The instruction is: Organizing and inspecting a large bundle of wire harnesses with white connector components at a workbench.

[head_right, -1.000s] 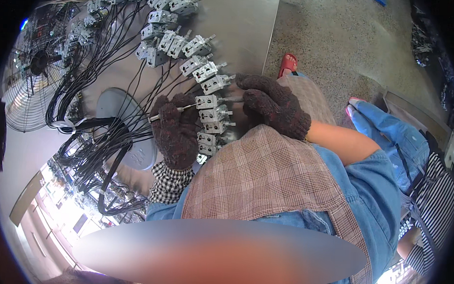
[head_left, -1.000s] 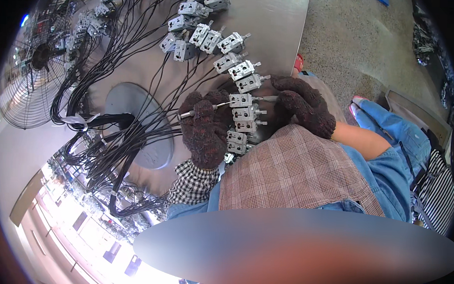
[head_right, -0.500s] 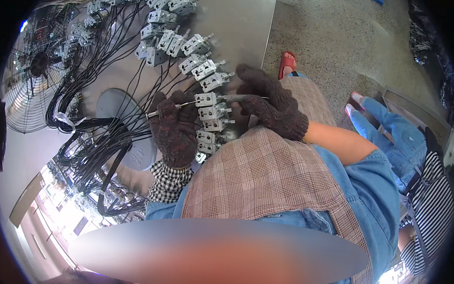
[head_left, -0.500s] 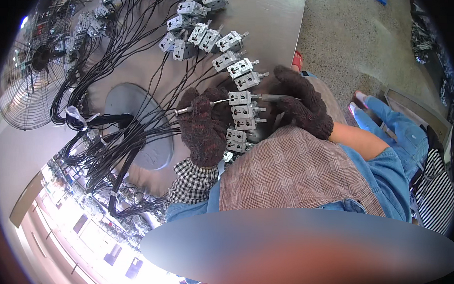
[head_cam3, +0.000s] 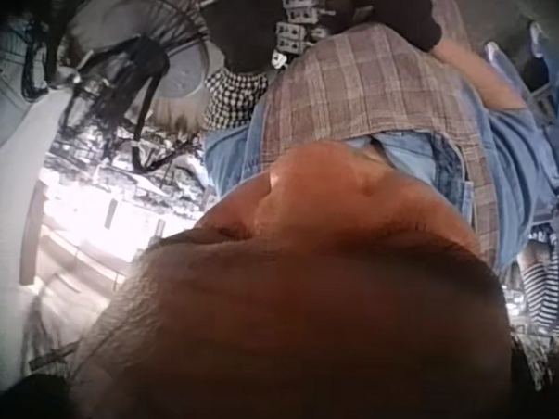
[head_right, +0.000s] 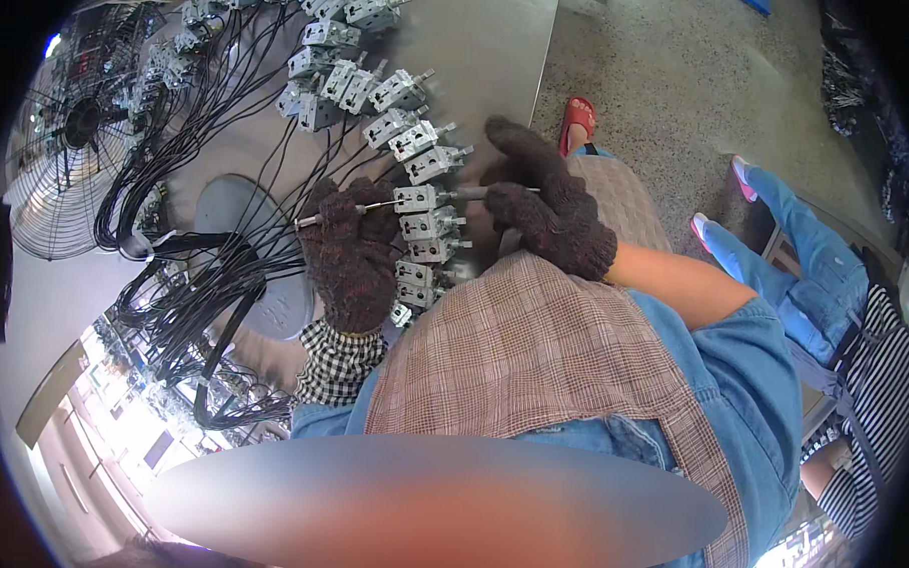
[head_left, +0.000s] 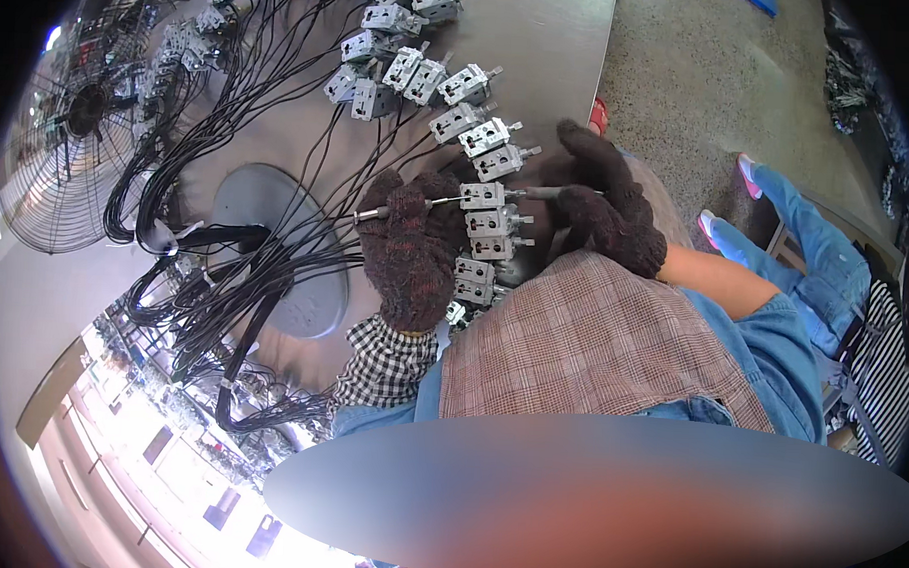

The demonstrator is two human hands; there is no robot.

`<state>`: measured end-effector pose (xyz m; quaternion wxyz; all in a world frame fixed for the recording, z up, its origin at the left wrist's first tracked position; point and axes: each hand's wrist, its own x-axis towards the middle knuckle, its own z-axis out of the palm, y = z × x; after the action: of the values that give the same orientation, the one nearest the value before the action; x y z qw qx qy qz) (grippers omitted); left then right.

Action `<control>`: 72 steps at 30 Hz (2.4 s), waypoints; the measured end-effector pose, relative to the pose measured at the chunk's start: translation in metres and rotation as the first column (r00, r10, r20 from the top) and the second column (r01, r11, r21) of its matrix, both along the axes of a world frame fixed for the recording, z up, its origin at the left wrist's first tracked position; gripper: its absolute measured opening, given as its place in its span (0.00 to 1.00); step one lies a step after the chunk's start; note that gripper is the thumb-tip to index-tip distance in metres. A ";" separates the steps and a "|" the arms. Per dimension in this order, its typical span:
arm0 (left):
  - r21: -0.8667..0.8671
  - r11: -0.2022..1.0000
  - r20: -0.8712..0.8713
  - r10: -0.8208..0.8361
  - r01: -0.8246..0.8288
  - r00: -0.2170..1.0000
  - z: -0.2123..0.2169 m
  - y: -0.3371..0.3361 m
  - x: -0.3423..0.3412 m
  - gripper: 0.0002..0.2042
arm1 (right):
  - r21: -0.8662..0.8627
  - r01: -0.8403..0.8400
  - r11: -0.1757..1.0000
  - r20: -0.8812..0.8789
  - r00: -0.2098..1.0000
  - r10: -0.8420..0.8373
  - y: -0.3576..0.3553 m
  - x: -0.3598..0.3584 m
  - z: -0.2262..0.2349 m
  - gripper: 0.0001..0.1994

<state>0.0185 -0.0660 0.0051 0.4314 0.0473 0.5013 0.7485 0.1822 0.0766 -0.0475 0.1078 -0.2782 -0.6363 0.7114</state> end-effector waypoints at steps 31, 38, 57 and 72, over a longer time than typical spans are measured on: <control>0.055 0.997 0.123 0.044 -0.051 0.991 -0.010 -0.009 -0.002 0.07 | -0.355 0.016 0.935 -0.118 0.991 -0.062 -0.001 0.001 -0.013 0.28; 0.052 0.998 0.069 0.029 -0.033 0.997 0.002 0.000 0.002 0.11 | -0.305 0.041 0.952 -0.117 0.990 -0.080 -0.001 -0.001 -0.006 0.28; 0.037 0.999 0.062 0.009 -0.012 0.998 -0.008 -0.011 -0.002 0.13 | -0.303 -0.018 0.953 -0.040 0.999 0.006 0.002 0.001 -0.021 0.23; -0.019 0.998 0.125 0.067 -0.065 0.990 -0.001 -0.031 0.010 0.14 | 0.061 -0.151 0.987 -0.084 0.984 0.156 0.015 0.017 0.021 0.23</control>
<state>0.0285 -0.0974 0.0042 0.4375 -0.0196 0.4799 0.7602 0.1994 0.0919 -0.0268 0.0881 -0.1935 -0.6695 0.7117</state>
